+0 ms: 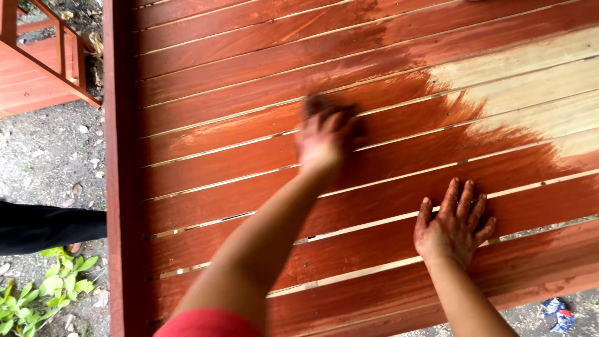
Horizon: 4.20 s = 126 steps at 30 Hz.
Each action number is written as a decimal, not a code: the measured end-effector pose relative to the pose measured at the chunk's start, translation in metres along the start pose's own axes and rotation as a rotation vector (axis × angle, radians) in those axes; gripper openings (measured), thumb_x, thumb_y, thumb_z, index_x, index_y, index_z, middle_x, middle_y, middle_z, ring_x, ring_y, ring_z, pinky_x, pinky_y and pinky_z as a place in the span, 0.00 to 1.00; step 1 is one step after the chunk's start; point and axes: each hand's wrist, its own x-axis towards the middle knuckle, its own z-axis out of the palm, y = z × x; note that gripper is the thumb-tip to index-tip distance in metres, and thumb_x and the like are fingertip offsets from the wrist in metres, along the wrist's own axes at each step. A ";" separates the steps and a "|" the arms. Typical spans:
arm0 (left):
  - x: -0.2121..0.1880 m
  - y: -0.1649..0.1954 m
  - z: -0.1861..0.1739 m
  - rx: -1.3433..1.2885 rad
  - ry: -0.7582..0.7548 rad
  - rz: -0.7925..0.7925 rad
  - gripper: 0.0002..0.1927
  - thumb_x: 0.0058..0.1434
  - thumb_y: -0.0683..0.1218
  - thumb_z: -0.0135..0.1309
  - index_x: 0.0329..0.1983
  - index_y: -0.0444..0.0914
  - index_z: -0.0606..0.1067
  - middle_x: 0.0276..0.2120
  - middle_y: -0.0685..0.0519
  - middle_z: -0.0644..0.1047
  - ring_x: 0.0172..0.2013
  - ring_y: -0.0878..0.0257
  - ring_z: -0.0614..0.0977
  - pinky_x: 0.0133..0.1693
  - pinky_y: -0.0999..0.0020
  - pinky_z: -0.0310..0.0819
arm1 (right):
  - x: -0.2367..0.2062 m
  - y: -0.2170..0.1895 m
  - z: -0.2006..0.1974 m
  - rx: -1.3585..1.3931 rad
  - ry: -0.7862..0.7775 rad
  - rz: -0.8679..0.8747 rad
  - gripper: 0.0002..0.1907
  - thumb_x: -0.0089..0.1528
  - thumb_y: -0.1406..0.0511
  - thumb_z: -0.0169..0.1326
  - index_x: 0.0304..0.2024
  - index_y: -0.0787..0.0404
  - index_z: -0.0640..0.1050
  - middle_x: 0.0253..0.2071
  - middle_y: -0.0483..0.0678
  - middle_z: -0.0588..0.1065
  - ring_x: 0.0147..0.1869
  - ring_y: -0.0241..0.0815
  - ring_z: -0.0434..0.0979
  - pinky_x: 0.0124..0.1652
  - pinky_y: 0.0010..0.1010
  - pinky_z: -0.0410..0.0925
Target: The person applies reddish-brown stain to a wooden slatted bench using a cloth. They rub the stain along the frame and across the slats, progressively covering more surface area. A child briefly appears and touches the bench while the person continues the task.
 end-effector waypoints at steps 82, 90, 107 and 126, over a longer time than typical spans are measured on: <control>0.197 0.210 0.086 -0.090 0.072 0.038 0.25 0.60 0.60 0.55 0.62 0.56 0.76 0.59 0.59 0.75 0.64 0.54 0.67 0.66 0.40 0.51 | 0.027 0.108 -0.009 0.870 -0.545 -0.143 0.47 0.62 0.44 0.53 0.77 0.50 0.51 0.79 0.50 0.50 0.84 0.52 0.44 0.74 0.46 0.45; 0.160 0.277 0.095 -0.135 0.125 0.405 0.29 0.64 0.54 0.53 0.68 0.42 0.69 0.68 0.35 0.63 0.69 0.33 0.58 0.66 0.36 0.50 | 0.125 0.264 -0.084 0.303 0.122 -0.183 0.33 0.67 0.48 0.45 0.71 0.54 0.64 0.75 0.49 0.60 0.80 0.53 0.53 0.73 0.47 0.51; 0.002 0.259 0.036 -0.020 -0.381 0.623 0.43 0.49 0.63 0.63 0.69 0.51 0.66 0.73 0.58 0.59 0.73 0.55 0.53 0.70 0.42 0.38 | 0.157 0.337 -0.086 0.095 0.238 -0.067 0.33 0.70 0.50 0.40 0.74 0.55 0.60 0.77 0.51 0.56 0.82 0.51 0.48 0.75 0.45 0.43; 0.196 0.662 0.193 0.083 -0.320 0.526 0.36 0.57 0.70 0.52 0.69 0.62 0.65 0.73 0.64 0.56 0.75 0.55 0.47 0.69 0.34 0.34 | 0.211 0.463 -0.143 0.791 -0.004 0.109 0.35 0.69 0.53 0.48 0.75 0.54 0.56 0.80 0.52 0.48 0.84 0.53 0.38 0.74 0.46 0.46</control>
